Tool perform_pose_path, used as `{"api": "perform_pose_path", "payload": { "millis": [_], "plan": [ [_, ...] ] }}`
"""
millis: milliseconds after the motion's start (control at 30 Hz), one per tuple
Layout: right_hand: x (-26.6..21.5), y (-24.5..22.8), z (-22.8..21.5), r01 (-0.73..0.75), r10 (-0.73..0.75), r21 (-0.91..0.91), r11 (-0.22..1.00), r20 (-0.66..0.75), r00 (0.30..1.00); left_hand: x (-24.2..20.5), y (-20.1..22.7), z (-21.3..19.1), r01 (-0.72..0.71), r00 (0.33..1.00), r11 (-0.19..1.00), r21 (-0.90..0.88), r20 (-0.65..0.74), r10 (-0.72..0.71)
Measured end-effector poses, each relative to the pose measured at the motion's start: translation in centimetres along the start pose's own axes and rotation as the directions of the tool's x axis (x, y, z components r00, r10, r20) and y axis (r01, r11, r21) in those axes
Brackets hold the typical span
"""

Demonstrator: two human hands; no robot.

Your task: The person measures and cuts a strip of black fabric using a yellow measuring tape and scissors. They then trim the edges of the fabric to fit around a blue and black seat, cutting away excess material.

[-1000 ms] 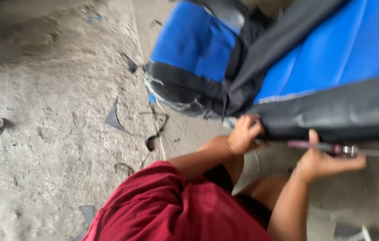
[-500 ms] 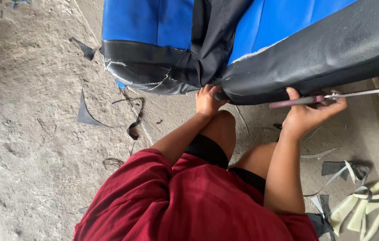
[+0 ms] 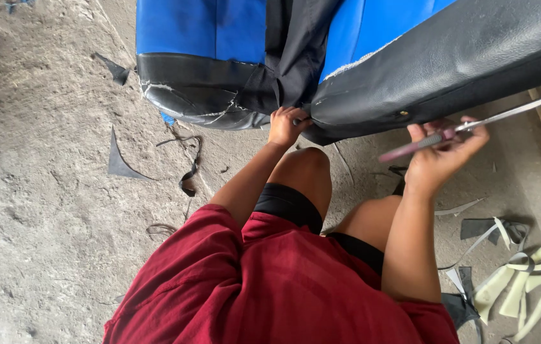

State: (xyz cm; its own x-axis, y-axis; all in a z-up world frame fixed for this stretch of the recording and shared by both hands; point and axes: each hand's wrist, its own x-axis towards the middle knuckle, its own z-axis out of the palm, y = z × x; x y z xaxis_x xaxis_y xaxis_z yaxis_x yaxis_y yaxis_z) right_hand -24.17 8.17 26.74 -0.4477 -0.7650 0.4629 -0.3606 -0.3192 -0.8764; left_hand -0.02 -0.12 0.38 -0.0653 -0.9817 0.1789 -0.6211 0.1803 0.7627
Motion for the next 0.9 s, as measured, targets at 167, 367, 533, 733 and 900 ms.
{"api": "perform_pose_path", "payload": {
  "millis": [167, 367, 533, 733, 900],
  "plan": [
    [-2.7, 0.9, -4.3, 0.006, -0.017, 0.082, 0.997, 0.14, 0.99, -0.4, 0.7, -0.4, 0.085, 0.996, 0.996, 0.0, -0.04, -0.085],
    [-3.6, 0.2, -6.5, -0.049, 0.055, -0.051, 0.997, 0.114, 0.992, 0.6, 1.3, -0.7, 0.212, 0.975, 0.976, 0.057, 0.053, -0.215],
    [-4.4, 3.7, -5.9, -0.372, 0.396, 0.24, 0.897, -0.056, 0.917, 1.3, 1.0, -0.6, 0.334, 0.914, 0.939, -0.083, 0.27, -0.301],
    [-2.1, 2.0, -6.5, -0.476, 0.522, 0.308, 0.823, -0.081, 0.849, 3.0, 2.9, -3.5, 0.198, 0.904, 0.979, -0.039, 0.394, -0.167],
    [-1.9, -0.3, -4.3, -0.328, 0.378, 0.3, 0.896, -0.128, 0.917, 3.5, 2.0, -2.8, 0.21, 0.907, 0.974, -0.085, 0.39, -0.162]
  ]
}}
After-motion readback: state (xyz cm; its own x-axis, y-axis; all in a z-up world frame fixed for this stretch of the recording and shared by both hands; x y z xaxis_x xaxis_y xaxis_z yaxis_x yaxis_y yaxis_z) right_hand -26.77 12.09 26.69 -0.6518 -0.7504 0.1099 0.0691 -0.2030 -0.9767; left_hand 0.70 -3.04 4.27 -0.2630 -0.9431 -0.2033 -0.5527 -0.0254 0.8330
